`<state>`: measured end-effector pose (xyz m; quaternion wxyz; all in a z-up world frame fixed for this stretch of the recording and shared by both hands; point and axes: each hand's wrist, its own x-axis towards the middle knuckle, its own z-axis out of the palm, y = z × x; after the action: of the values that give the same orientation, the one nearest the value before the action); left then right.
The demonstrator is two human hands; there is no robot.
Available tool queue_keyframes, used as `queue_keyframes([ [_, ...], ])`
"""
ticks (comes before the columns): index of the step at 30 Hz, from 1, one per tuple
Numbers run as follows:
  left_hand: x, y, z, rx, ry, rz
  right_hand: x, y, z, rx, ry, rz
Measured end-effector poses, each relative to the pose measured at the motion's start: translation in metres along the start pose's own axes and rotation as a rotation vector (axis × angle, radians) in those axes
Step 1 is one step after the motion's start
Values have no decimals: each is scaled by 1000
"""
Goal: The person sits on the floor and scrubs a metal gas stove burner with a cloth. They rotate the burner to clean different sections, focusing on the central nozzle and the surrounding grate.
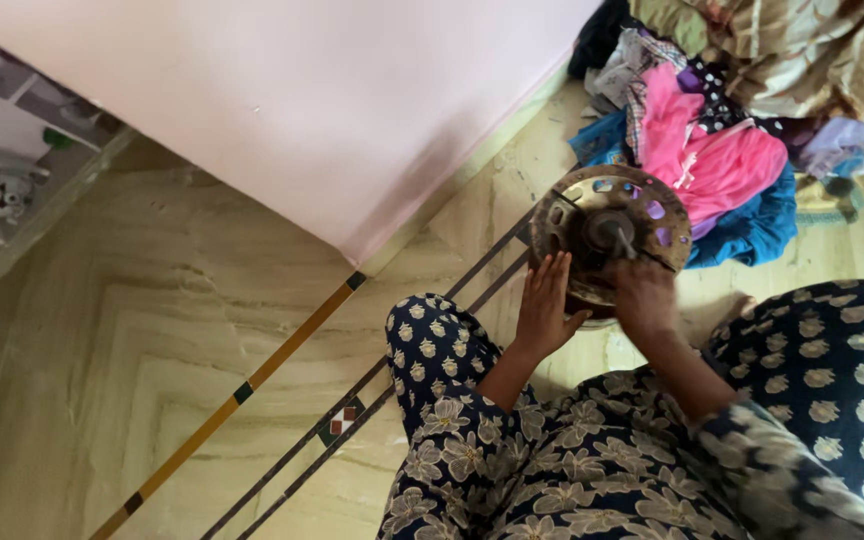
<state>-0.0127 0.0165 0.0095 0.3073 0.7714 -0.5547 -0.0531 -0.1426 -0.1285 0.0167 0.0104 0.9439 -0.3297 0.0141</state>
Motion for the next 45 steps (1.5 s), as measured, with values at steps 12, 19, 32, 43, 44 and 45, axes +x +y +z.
queue_keyframes([
  [12, -11, 32, -11, -153, 51, 245, -90, -11, -53, 432, 326, -179],
  [19, -3, 30, 4, -77, 280, 47, -53, 6, -48, 525, 550, -171],
  [32, 5, 36, 11, 54, 99, 120, -57, 9, -31, 519, 391, 26],
  [43, 30, 49, 14, 197, 241, 137, -57, -20, -41, 566, 455, -123],
  [44, 19, 47, 15, 176, 234, 137, -59, -19, -36, 542, 424, -110],
  [45, 7, 45, 14, 155, 226, 138, -60, -16, -31, 518, 393, -96],
])
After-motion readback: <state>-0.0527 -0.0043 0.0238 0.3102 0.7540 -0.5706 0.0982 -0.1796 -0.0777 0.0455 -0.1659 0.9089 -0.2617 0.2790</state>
